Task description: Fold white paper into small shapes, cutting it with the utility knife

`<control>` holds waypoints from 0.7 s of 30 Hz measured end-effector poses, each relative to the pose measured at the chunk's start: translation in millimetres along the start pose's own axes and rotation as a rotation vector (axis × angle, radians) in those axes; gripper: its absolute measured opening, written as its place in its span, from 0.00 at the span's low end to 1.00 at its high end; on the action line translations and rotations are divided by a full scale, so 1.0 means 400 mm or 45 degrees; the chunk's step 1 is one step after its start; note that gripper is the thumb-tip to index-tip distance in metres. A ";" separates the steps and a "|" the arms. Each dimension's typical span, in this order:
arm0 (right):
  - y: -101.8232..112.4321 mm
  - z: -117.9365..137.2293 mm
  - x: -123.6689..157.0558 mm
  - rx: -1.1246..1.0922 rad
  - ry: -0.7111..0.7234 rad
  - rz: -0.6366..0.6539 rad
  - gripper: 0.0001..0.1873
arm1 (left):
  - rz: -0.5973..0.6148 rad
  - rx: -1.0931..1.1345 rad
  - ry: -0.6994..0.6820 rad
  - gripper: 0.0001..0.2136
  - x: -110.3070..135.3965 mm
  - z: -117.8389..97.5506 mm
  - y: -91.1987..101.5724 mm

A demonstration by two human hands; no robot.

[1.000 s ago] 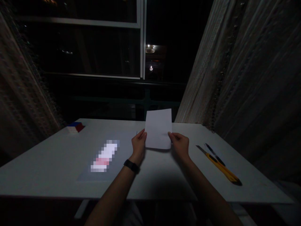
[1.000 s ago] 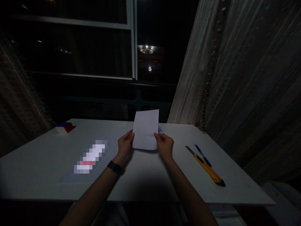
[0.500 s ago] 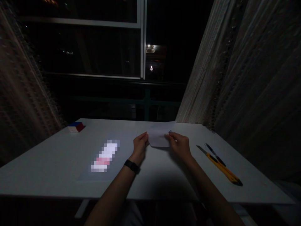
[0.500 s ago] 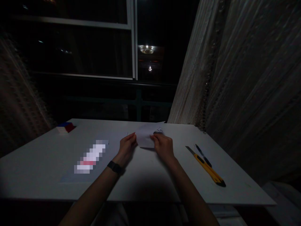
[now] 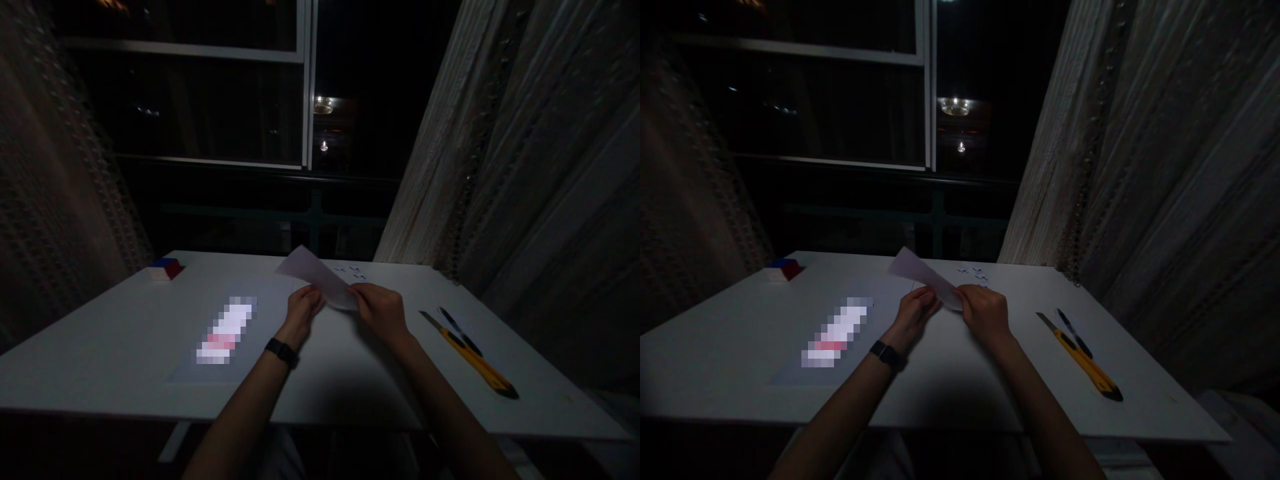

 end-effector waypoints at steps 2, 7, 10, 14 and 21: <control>0.000 -0.014 -0.002 0.025 -0.086 -0.049 0.12 | -0.006 -0.034 0.028 0.07 0.003 -0.001 -0.001; 0.003 -0.027 -0.004 0.053 -0.135 -0.052 0.12 | 0.037 0.006 -0.005 0.05 0.004 -0.005 -0.006; 0.001 -0.020 0.000 0.038 -0.131 -0.042 0.12 | 0.037 0.043 0.021 0.07 0.002 -0.002 -0.008; -0.006 -0.006 0.002 -0.001 -0.110 -0.046 0.12 | 0.024 0.032 0.031 0.10 -0.002 0.007 -0.006; -0.012 0.016 -0.002 -0.129 -0.138 -0.151 0.11 | 0.130 0.014 -0.009 0.05 0.006 0.002 -0.006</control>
Point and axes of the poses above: each hand's wrist, its own x-axis away from the middle knuckle, its own y-axis out of the back of the hand, z = x × y, the point moved 1 cm from there along -x, towards the middle knuckle, and after that the axes turned 10 degrees about y, right-handed, at the moved point
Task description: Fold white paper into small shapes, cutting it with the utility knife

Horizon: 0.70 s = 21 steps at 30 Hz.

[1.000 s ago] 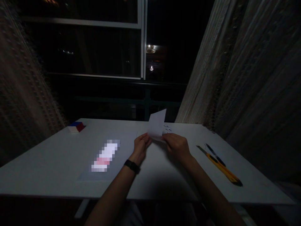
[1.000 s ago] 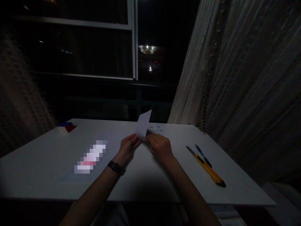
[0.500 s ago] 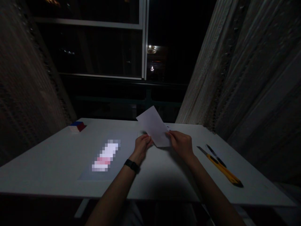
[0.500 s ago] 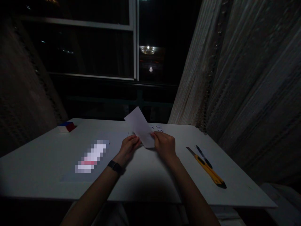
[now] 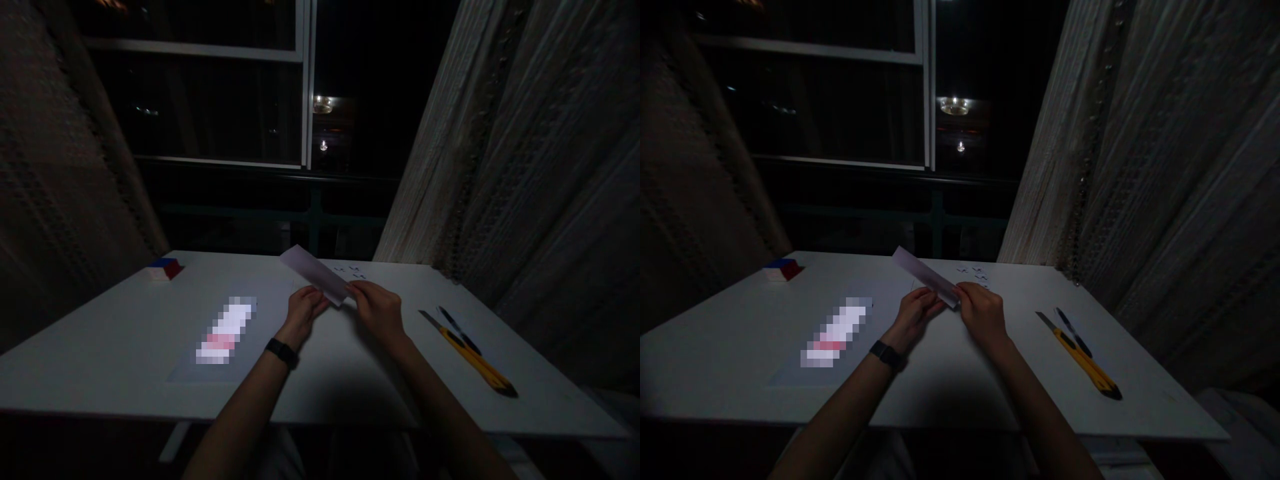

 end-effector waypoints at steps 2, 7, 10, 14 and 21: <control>0.002 -0.001 0.001 -0.001 -0.020 -0.023 0.11 | -0.012 0.016 -0.019 0.06 0.002 -0.005 -0.002; 0.023 -0.022 -0.010 -0.007 -0.164 0.001 0.11 | -0.097 -0.045 -0.101 0.07 0.001 -0.014 -0.007; 0.042 -0.041 -0.029 -0.108 -0.350 -0.006 0.11 | -0.040 -0.118 -0.169 0.12 0.010 -0.025 -0.014; 0.057 -0.071 -0.051 -0.387 -0.570 0.005 0.12 | 0.175 -0.025 -0.268 0.19 0.034 -0.050 -0.023; 0.029 -0.113 -0.034 -0.681 -0.780 0.199 0.16 | 0.177 0.023 -0.186 0.25 0.048 -0.061 -0.036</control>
Point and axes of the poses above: each hand's wrist, its own x-axis away from the middle knuckle, its own y-axis out of the back of the hand, z = x × y, the point moved 1 cm from there along -x, towards the middle knuckle, and after that the axes turned 10 degrees about y, right-handed, at the moved point
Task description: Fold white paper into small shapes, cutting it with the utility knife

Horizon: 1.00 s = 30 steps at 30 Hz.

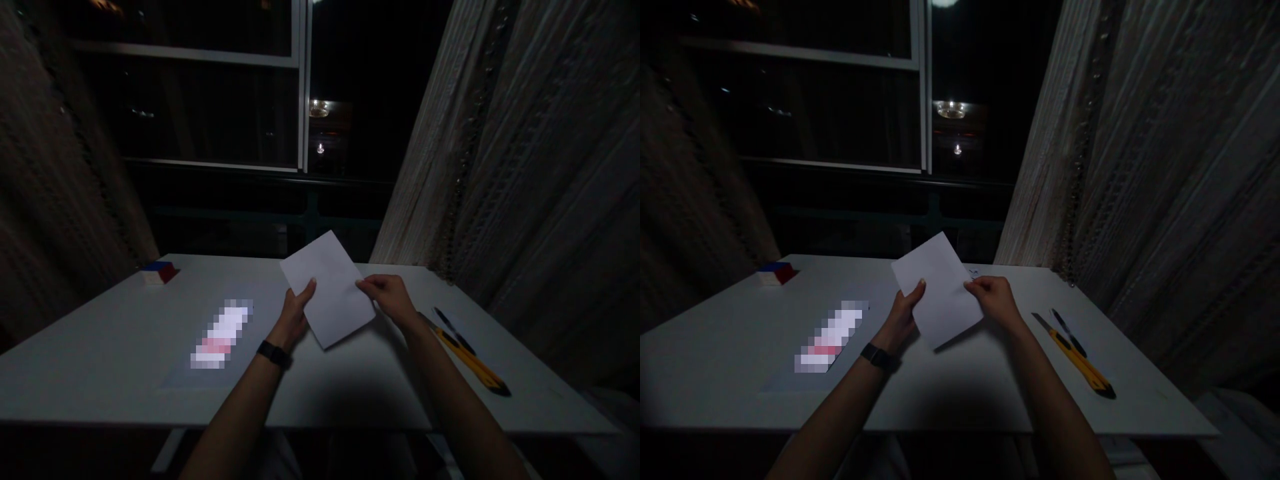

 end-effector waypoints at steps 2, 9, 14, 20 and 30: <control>-0.006 -0.023 0.002 0.007 -0.069 0.007 0.17 | -0.056 -0.048 -0.046 0.25 -0.003 0.003 -0.002; -0.007 -0.081 0.007 0.135 -0.174 0.001 0.20 | -0.046 -0.093 -0.084 0.23 -0.005 0.000 -0.001; 0.000 -0.088 0.010 0.132 -0.152 0.000 0.20 | 0.016 -0.037 0.015 0.23 0.000 -0.010 -0.005; -0.001 -0.099 0.016 0.042 -0.165 0.013 0.18 | 0.022 0.062 0.069 0.19 0.003 -0.014 -0.008; -0.004 -0.100 0.037 0.190 -0.184 0.106 0.21 | 0.008 0.152 0.158 0.19 -0.002 -0.012 -0.004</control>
Point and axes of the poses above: each hand's wrist, its own x-axis away from the middle knuckle, its own y-axis out of the back of the hand, z = x × y, the point moved 1 cm from there along -x, towards the middle knuckle, and after that the axes turned 10 degrees about y, right-handed, at the moved point
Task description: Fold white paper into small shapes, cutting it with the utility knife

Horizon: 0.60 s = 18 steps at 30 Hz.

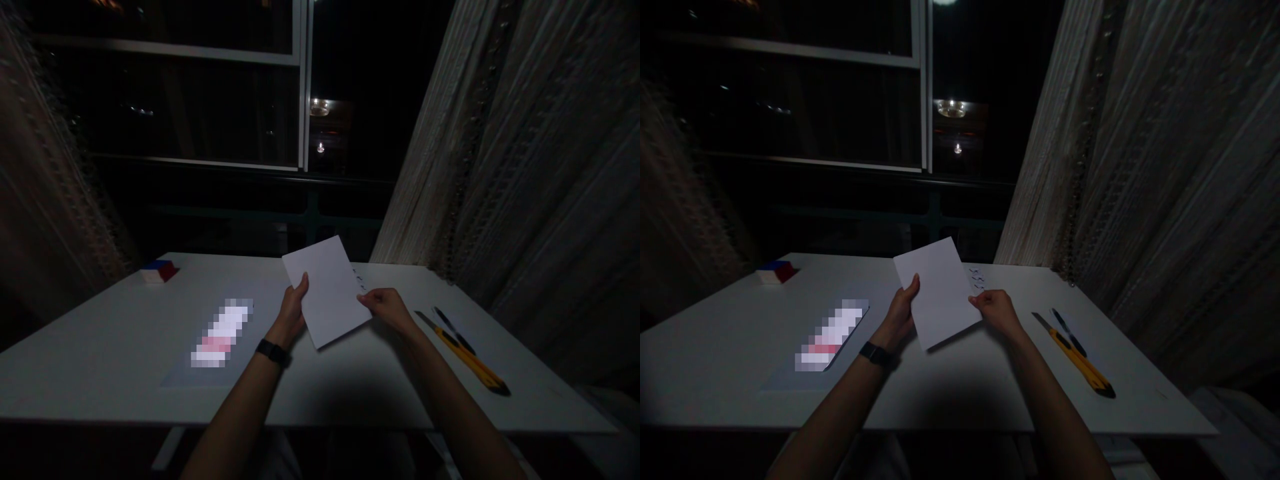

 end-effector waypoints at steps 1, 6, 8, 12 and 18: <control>-0.002 -0.001 0.002 0.040 0.012 0.002 0.21 | -0.014 0.003 0.000 0.19 0.000 0.000 0.001; -0.015 0.001 0.016 0.180 0.111 0.069 0.22 | -0.069 0.004 -0.031 0.18 -0.004 0.000 0.013; -0.018 0.003 0.022 0.250 0.162 0.073 0.21 | -0.072 -0.001 -0.017 0.17 -0.007 0.000 0.017; -0.023 0.001 0.030 0.442 0.193 0.020 0.21 | -0.065 0.012 0.012 0.17 -0.010 0.000 0.017; -0.034 -0.010 0.047 0.236 0.133 0.163 0.21 | -0.079 0.004 0.001 0.18 -0.014 -0.001 0.023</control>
Point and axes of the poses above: each hand's wrist, its own x-axis away from the middle knuckle, its own y-axis out of the back of the hand, z = x × y, the point moved 1 cm from there along -x, towards the middle knuckle, and after that the axes turned 10 degrees about y, right-handed, at the moved point
